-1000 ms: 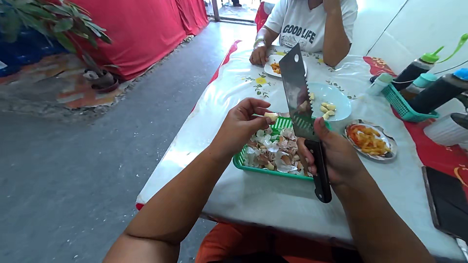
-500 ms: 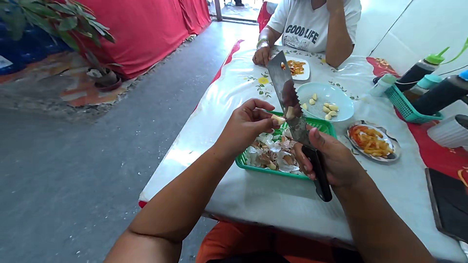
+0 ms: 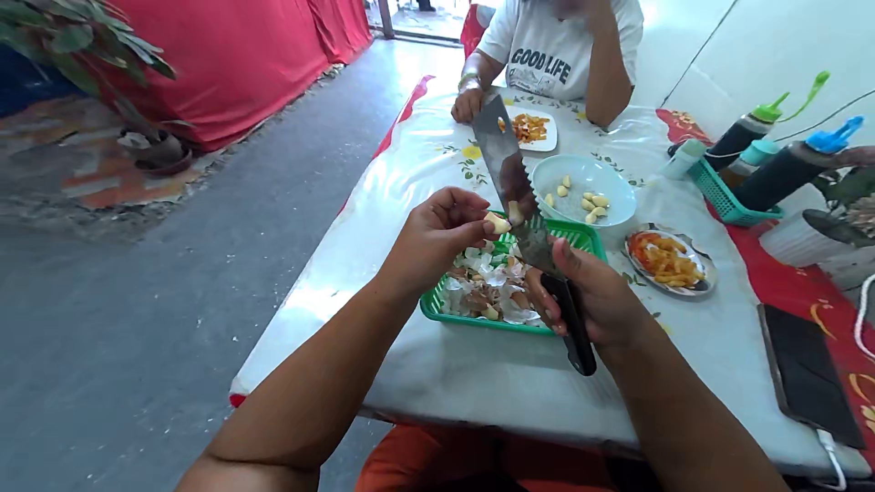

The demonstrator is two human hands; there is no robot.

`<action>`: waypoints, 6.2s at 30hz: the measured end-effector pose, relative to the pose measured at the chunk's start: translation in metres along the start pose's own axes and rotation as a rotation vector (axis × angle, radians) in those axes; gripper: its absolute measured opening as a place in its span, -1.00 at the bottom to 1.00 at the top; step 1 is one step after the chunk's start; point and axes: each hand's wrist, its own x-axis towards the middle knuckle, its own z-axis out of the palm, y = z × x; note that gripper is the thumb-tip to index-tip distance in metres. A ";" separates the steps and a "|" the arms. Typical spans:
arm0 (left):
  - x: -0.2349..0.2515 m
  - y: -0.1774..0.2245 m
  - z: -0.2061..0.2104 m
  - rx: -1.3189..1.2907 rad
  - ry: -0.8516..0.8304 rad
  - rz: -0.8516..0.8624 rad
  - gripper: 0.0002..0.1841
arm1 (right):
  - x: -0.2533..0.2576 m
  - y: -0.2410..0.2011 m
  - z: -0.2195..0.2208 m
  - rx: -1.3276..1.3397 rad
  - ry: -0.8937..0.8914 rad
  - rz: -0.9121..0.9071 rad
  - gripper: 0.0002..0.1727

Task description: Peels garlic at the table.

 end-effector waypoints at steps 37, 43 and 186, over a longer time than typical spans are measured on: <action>0.001 -0.002 0.006 -0.095 0.049 -0.090 -0.80 | 0.003 0.008 0.005 -0.101 0.032 -0.031 -0.32; 0.004 -0.005 0.010 -0.020 0.133 -0.127 -0.91 | 0.008 0.009 0.012 -0.084 0.105 -0.036 -0.40; 0.001 0.007 0.008 0.026 -0.027 -0.143 -0.79 | -0.003 -0.003 0.000 -0.277 -0.014 -0.086 -0.18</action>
